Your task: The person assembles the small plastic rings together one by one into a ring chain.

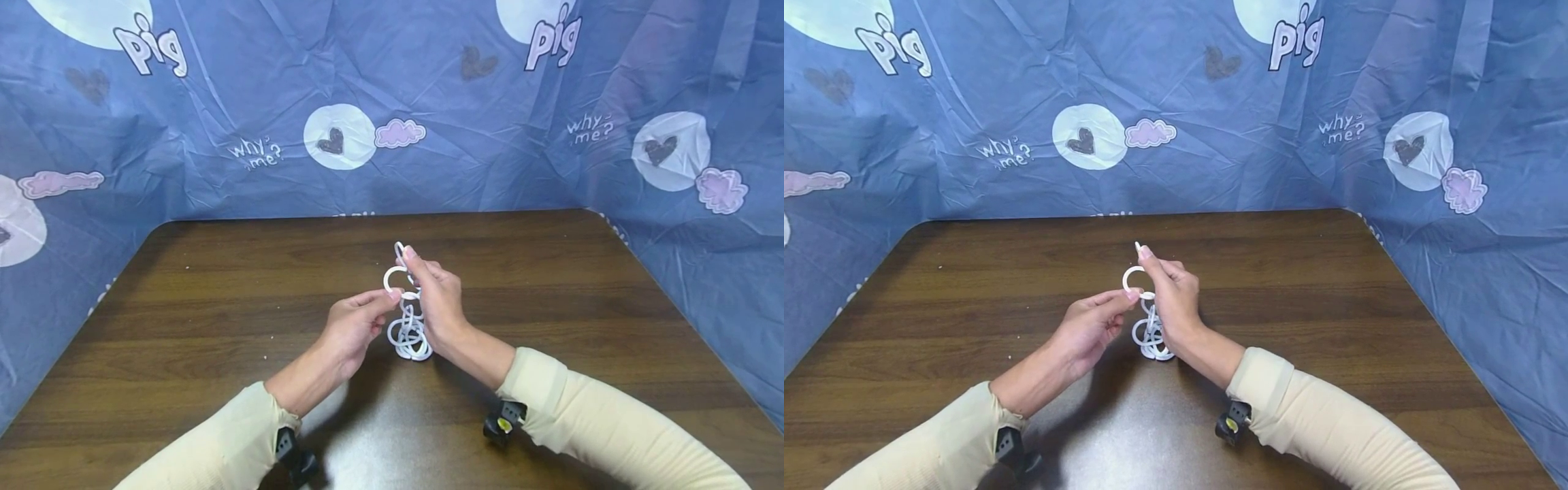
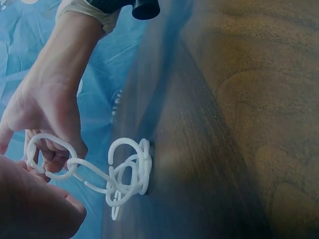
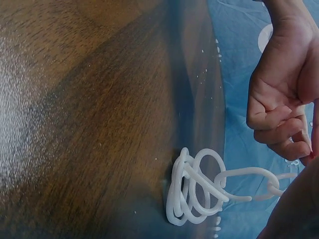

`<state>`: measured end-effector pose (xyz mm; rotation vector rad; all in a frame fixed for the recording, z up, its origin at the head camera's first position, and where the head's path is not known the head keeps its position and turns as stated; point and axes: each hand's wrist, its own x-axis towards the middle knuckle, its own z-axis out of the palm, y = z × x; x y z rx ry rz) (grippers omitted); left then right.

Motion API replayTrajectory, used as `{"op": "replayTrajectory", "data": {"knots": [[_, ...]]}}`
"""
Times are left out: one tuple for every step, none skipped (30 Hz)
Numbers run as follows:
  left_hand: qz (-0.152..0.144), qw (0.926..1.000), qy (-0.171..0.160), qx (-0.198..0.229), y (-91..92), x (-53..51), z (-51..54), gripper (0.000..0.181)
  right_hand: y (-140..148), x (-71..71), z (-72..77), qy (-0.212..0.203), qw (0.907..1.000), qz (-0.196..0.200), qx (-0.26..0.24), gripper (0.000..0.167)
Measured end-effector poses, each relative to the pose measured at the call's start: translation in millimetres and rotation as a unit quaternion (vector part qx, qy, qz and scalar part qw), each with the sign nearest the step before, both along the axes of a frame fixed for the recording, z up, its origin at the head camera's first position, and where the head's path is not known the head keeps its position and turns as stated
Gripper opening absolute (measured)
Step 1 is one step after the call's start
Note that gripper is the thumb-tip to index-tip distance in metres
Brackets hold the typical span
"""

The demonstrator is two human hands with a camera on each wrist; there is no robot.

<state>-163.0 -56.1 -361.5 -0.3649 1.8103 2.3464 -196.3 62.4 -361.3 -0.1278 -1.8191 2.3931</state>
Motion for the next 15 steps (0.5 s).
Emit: {"op": "replayTrajectory", "data": {"knots": [[-0.001,1.0,0.001,0.001,0.2,0.0,-0.3,0.014,0.1,0.1,0.1,-0.001,1.0,-0.001,-0.001,0.04],[-0.001,1.0,0.003,0.002,0.4,0.1,-0.6,0.015,0.1,0.2,0.3,-0.002,1.0,-0.001,-0.001,0.04],[0.001,1.0,0.004,0.005,0.6,0.1,-0.9,0.017,0.3,0.4,0.4,-0.004,1.0,-0.003,-0.001,0.039],[0.004,1.0,0.006,0.006,0.8,0.2,-1.2,0.019,0.4,0.4,0.2,-0.005,1.0,-0.004,-0.004,0.038],[0.007,0.9999,0.008,0.009,1.0,0.2,-1.4,0.022,0.3,0.6,0.4,-0.005,0.9999,-0.006,-0.007,0.037],[0.011,0.9998,0.011,0.01,1.3,0.3,-1.7,0.023,0.2,0.7,0.5,-0.005,0.9999,-0.007,-0.011,0.037],[0.015,0.9997,0.014,0.012,1.6,0.3,-1.9,0.025,0.0,0.9,0.9,-0.006,0.9998,-0.008,-0.015,0.036],[0.019,0.9996,0.017,0.013,2.0,0.4,-1.9,0.026,-0.3,1.1,1.2,-0.006,0.9997,-0.009,-0.021,0.034],[0.024,0.9994,0.02,0.013,2.2,0.4,-2.2,0.028,-0.7,1.5,1.9,-0.005,0.9996,-0.01,-0.025,0.032],[0.028,0.9992,0.023,0.014,2.5,0.5,-2.3,0.028,-1.2,1.8,2.6,-0.005,0.9994,-0.01,-0.031,0.03],[0.033,0.999,0.026,0.015,2.6,0.7,-2.2,0.029,-1.7,2.3,3.3,-0.006,0.9993,-0.011,-0.034,0.027],[0.037,0.9987,0.029,0.016,2.7,1.0,-2.3,0.029,-2.3,2.8,4.1,-0.007,0.9992,-0.012,-0.039,0.025],[0.042,0.9985,0.031,0.017,2.9,1.1,-2.2,0.029,-2.8,3.3,4.9,-0.007,0.999,-0.012,-0.043,0.023],[0.046,0.9982,0.034,0.019,3.0,1.2,-2.3,0.029,-3.2,3.8,5.6,-0.008,0.9988,-0.014,-0.045,0.022],[0.05,0.9979,0.036,0.021,3.3,1.1,-2.5,0.029,-3.5,4.2,6.0,-0.009,0.9987,-0.015,-0.047,0.022]]}}
